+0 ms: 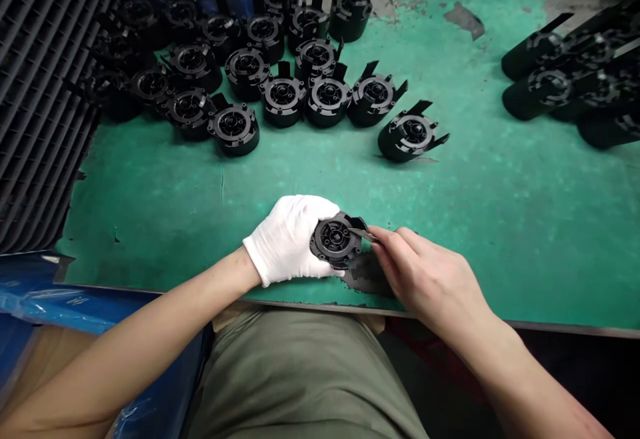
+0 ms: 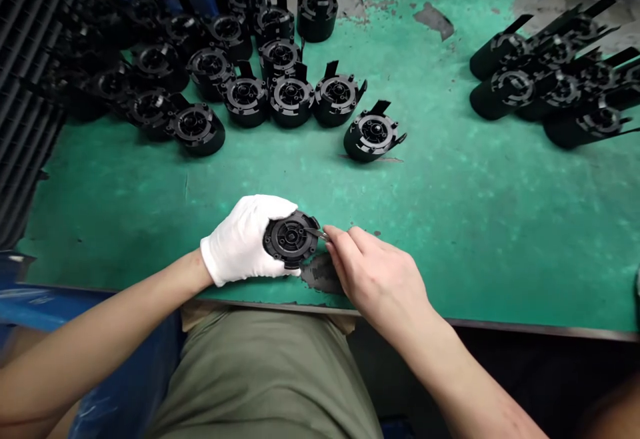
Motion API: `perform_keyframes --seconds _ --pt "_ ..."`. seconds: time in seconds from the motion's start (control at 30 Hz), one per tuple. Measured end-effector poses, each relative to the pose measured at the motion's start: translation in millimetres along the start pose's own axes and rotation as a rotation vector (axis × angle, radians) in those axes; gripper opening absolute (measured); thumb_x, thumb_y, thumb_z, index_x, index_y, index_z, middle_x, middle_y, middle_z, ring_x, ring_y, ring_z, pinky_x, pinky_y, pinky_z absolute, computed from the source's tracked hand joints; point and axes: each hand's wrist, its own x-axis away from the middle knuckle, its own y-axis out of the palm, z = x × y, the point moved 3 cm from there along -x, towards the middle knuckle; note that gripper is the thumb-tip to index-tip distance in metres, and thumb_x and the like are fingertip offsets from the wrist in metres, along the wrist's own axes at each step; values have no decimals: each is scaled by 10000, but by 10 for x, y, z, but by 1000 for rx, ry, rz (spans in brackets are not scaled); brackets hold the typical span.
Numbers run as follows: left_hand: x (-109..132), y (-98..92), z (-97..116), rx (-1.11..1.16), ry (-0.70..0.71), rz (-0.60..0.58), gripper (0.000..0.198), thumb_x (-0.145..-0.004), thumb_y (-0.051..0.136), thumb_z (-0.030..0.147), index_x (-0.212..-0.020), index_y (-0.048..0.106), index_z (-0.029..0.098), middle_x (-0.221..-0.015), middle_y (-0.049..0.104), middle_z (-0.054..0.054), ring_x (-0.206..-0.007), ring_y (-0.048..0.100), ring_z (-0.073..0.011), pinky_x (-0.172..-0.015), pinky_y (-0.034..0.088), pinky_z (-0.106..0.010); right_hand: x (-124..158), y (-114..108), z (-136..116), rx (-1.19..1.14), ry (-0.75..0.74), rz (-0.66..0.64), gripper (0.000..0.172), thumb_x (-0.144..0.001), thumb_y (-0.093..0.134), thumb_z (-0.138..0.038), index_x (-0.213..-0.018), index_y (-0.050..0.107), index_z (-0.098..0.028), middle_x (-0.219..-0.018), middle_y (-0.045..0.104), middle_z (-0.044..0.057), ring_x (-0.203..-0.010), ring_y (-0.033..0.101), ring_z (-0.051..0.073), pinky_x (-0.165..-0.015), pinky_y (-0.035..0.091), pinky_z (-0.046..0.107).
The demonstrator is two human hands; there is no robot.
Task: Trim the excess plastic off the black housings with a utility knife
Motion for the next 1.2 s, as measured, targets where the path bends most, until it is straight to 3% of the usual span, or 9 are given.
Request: perform_keyframes --seconds 0.4,0.73,1.2 --pt "-24 -25 26 4 -47 -52 479 -721 953 595 -912 673 257 -1099 802 -110 -1138 790 -387 -1030 633 -549 -45 -30 89 -79 -9 -62 241 -1142 555 -239 -1329 685 -160 -846 656 7 -678 597 150 -617 436 300" --pt "-20 -20 26 -9 -49 -62 480 -735 935 610 -913 666 254 -1098 797 -114 -1149 784 -394 -1030 628 -553 -71 -43 104 -64 -40 -62 214 -1138 562 -235 -1252 720 -145 -787 545 -12 -627 487 150 -589 381 320" --pt "-19 -25 27 1 -60 -61 474 -743 938 583 -981 704 246 -1160 813 -120 -1157 792 -383 -1047 622 -524 -62 -46 162 -19 -93 -114 241 -1142 524 -213 -1289 708 -165 -779 544 -10 -627 453 153 -582 314 349"
